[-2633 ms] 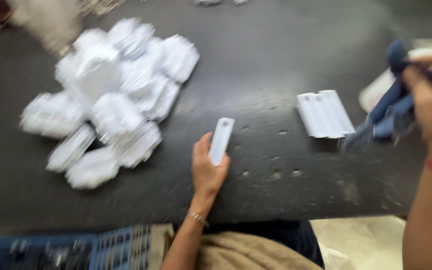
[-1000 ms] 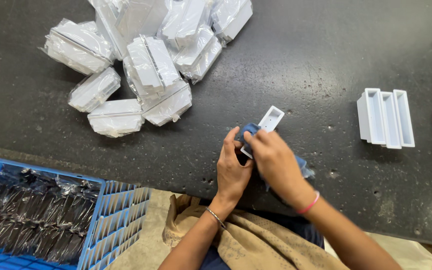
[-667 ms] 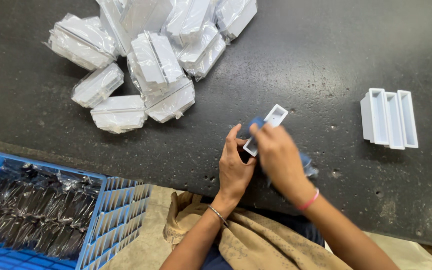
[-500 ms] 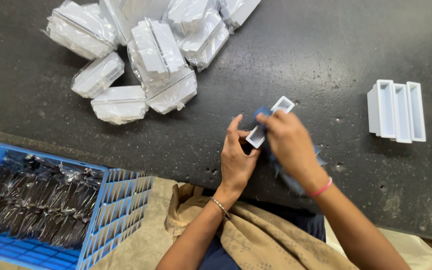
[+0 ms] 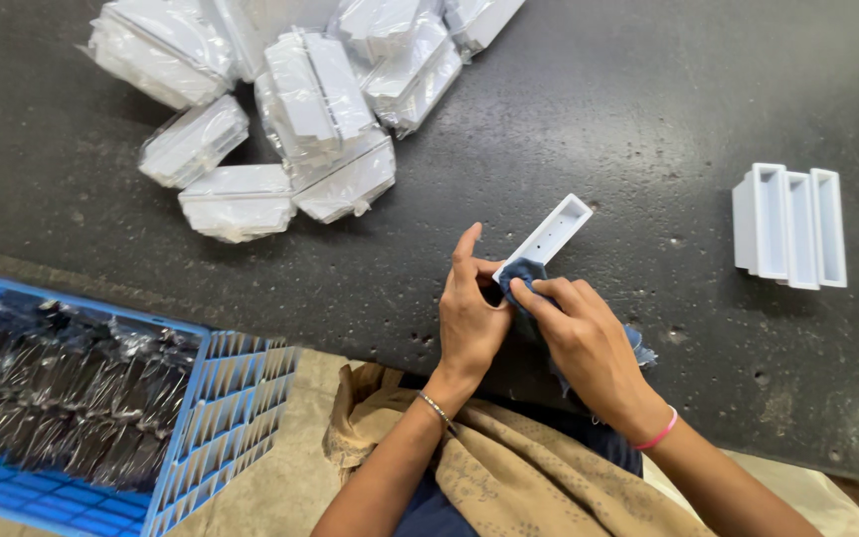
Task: The person unwraps white plastic rectangular parts from their plastic packaging and wipes each part with a blue cloth. The wiped parts are arranged in a row on the work table, and the person occasionally wipes the table surface and a plastic bottle.
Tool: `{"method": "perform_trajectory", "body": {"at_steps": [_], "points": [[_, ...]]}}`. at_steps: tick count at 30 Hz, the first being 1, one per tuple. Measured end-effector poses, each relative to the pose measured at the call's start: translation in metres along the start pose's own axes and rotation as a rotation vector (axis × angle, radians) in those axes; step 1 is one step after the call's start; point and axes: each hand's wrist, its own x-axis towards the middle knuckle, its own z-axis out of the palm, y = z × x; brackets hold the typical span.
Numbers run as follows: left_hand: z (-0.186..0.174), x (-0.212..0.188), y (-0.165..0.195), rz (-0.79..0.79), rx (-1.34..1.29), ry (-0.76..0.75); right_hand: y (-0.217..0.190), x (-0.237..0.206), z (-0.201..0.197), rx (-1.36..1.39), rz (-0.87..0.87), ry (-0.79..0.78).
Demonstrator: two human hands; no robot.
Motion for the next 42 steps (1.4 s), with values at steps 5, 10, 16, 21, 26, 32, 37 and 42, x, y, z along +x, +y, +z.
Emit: {"method": "perform_trajectory", "body": {"at_steps": [5, 10, 16, 21, 26, 32, 37, 42], "points": [[0.001, 0.002, 0.0, 0.046, 0.042, -0.006, 0.04, 0.014, -0.008, -0.101, 0.142, 0.118], [0.003, 0.002, 0.0, 0.015, 0.053, -0.001, 0.018, 0.0, 0.017, -0.05, 0.049, 0.183], [0.004, 0.001, -0.003, 0.061, 0.069, -0.025, 0.047, 0.001, 0.011, -0.013, 0.083, 0.202], [0.003, 0.003, 0.001, 0.048, 0.059, -0.018, 0.045, 0.009, 0.015, -0.08, 0.135, 0.251], [0.003, 0.003, 0.0, 0.047, 0.104, -0.024, 0.012, -0.011, 0.021, 0.08, 0.026, 0.148], [0.004, 0.003, -0.002, 0.074, 0.118, -0.046, 0.064, 0.016, 0.011, -0.037, 0.163, 0.293], [0.003, 0.002, 0.002, 0.081, 0.124, -0.035, 0.064, 0.019, 0.008, -0.037, 0.156, 0.282], [-0.02, 0.015, 0.0, 0.08, 0.152, -0.11, 0.056, 0.007, -0.006, -0.006, 0.204, 0.24]]}}
